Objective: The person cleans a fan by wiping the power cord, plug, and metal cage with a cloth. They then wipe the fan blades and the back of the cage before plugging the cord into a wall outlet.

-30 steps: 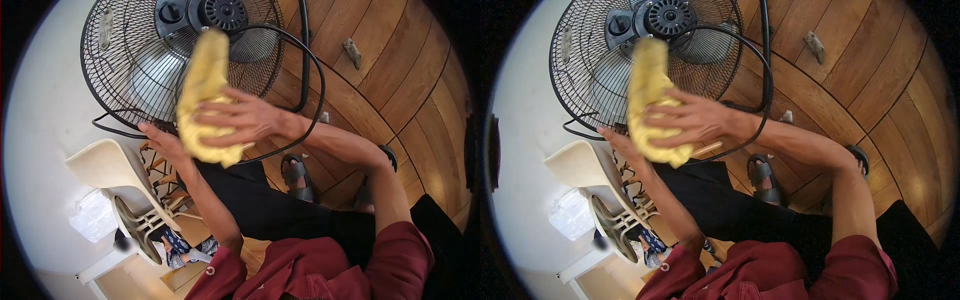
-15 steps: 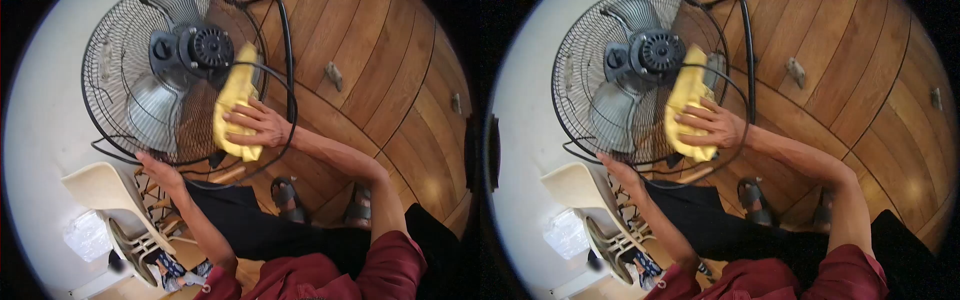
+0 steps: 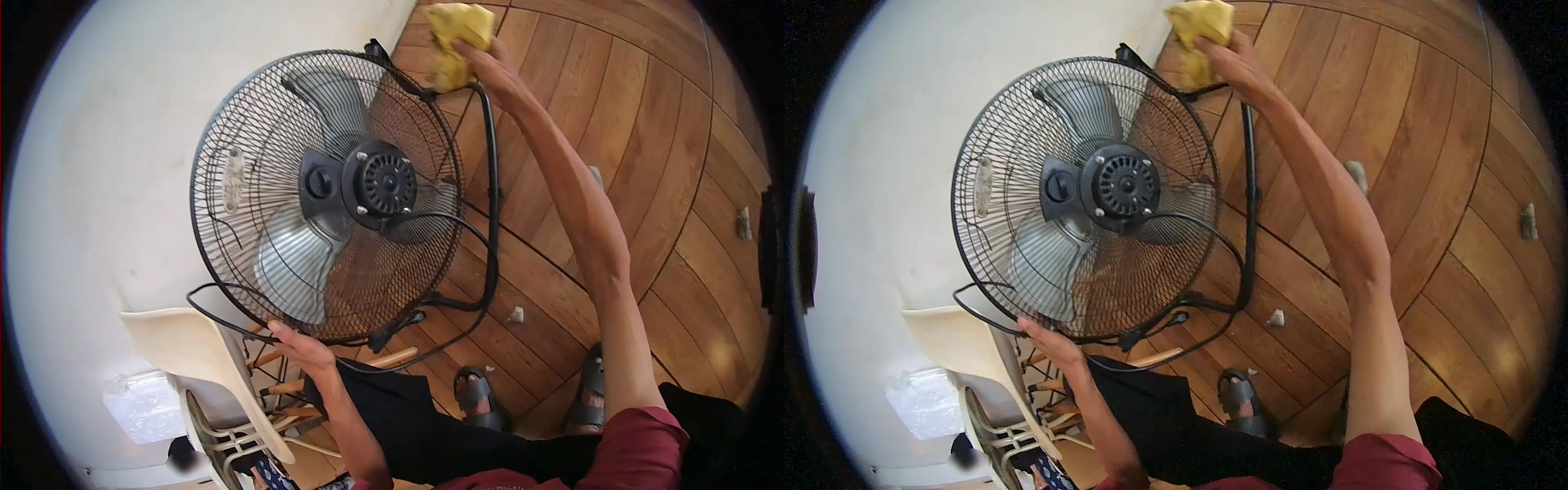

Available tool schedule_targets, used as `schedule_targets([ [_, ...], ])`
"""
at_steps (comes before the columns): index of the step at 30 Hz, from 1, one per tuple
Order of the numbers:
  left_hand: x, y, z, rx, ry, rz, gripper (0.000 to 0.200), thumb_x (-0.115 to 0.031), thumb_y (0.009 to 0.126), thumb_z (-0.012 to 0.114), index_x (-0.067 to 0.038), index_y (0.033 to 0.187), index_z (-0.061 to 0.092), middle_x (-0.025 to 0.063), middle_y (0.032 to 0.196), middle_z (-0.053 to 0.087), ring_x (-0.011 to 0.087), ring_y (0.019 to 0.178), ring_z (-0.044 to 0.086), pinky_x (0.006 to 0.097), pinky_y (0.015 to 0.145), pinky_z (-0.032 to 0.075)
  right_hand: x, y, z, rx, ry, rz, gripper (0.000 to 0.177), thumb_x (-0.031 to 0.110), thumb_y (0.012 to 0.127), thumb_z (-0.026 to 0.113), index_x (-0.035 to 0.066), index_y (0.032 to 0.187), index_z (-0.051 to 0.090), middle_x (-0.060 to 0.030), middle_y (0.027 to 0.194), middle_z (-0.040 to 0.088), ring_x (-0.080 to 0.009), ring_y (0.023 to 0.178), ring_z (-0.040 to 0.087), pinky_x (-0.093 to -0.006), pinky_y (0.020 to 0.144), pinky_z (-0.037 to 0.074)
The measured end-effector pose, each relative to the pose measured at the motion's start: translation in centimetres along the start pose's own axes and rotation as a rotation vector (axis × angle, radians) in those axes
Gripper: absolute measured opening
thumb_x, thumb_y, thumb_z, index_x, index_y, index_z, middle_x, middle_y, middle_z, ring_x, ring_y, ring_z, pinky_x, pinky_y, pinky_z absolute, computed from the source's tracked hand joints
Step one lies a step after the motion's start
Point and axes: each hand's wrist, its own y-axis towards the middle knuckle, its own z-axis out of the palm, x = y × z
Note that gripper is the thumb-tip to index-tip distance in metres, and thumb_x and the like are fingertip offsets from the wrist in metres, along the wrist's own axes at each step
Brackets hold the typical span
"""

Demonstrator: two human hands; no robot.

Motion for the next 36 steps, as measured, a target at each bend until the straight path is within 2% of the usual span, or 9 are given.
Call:
schedule_targets([
  [7,0.1,-0.2,0.1,0.000,0.003,-0.023,0.089,-0.061,0.101,0.016,0.014,0.148,0.016,0.0285,0.156,0.018,0.0364,0.144,0.023,0.0425,0.120,0.015,-5.9,8.1,7.0,0.117,-0.010,0.163,0.037,0.019,0.086,0.054,-0.005,0.113,0.060,-0.0157,0.103,0.065,-0.0185,0.089,0.061,-0.0368,0.077,0.050],
  [10,-1.1,-0.4,0.5,0.000,-0.089,-0.058,0.089,-0.061,0.101,0.017,0.014,0.149,0.016,0.0285,0.156,0.020,0.0361,0.144,0.024,0.0426,0.119,0.017,-5.1,10.0,6.3,0.151,-0.276,0.106,0.035,0.020,0.089,0.052,-0.004,0.114,0.054,-0.0091,0.093,0.059,-0.0154,0.079,0.058,-0.0321,0.069,0.051],
  [12,-0.4,-0.5,0.2,0.006,-0.054,-0.038,0.090,-0.063,0.100,0.020,0.013,0.148,0.017,0.0276,0.154,0.023,0.0359,0.142,0.026,0.0425,0.118,0.019,-5.5,14.0,6.1,0.305,-0.362,0.226,0.040,0.022,0.089,0.053,-0.010,0.113,0.057,-0.0189,0.099,0.067,-0.0256,0.077,0.066,-0.0412,0.067,0.055],
  [14,-0.7,-0.5,0.4,-0.054,-0.015,-0.085,0.091,-0.064,0.100,0.021,0.013,0.148,0.017,0.0270,0.154,0.024,0.0358,0.142,0.026,0.0426,0.118,0.020,-2.3,16.3,5.1,0.326,-0.465,0.445,0.035,0.028,0.088,0.065,0.004,0.114,0.063,-0.0112,0.104,0.065,-0.0240,0.095,0.060,-0.0404,0.081,0.050],
  [20,0.1,-0.4,0.2,0.003,-0.176,-0.057,0.092,-0.065,0.099,0.023,0.011,0.149,0.016,0.0256,0.155,0.022,0.0349,0.142,0.026,0.0421,0.118,0.021,-5.2,11.2,5.1,-0.196,0.072,0.232,0.036,0.019,0.090,0.054,-0.004,0.117,0.056,-0.0140,0.096,0.064,-0.0206,0.074,0.063,-0.0354,0.064,0.053],
  [22,-1.2,-0.6,0.6,-0.005,-0.163,-0.071,0.091,-0.066,0.099,0.024,0.008,0.151,0.016,0.0232,0.156,0.021,0.0338,0.142,0.026,0.0426,0.117,0.021,-9.8,10.5,4.8,0.073,-0.333,0.370,0.035,0.025,0.090,0.059,-0.003,0.110,0.062,-0.0135,0.098,0.068,-0.0247,0.079,0.067,-0.0393,0.068,0.054],
  [24,-1.5,-0.9,0.8,-0.015,-0.207,-0.136,0.091,-0.066,0.098,0.024,0.007,0.151,0.016,0.0219,0.157,0.021,0.0335,0.142,0.026,0.0430,0.117,0.022,-10.3,7.0,5.9,0.046,-0.413,0.268,0.038,0.030,0.085,0.068,0.002,0.110,0.068,-0.0143,0.094,0.071,-0.0259,0.085,0.070,-0.0402,0.070,0.053],
  [30,-0.1,-0.4,0.8,-0.048,-0.286,-0.187,0.094,-0.071,0.095,0.024,0.001,0.154,0.012,0.0194,0.158,0.019,0.0338,0.144,0.023,0.0438,0.117,0.023,-12.6,8.4,2.4,0.572,-1.116,-0.001,0.035,0.012,0.077,0.069,0.005,0.111,0.069,-0.0146,0.091,0.072,-0.0291,0.085,0.068,-0.0410,0.075,0.052],
  [36,-0.8,-0.9,0.8,-0.113,-0.243,-0.340,0.101,-0.077,0.090,0.027,-0.002,0.155,0.009,0.0197,0.158,0.017,0.0353,0.145,0.021,0.0455,0.117,0.024,-13.4,6.3,0.5,0.723,-1.534,-0.211,0.039,0.017,0.078,0.075,0.020,0.117,0.070,-0.0091,0.118,0.068,-0.0261,0.107,0.065,-0.0384,0.094,0.052],
])
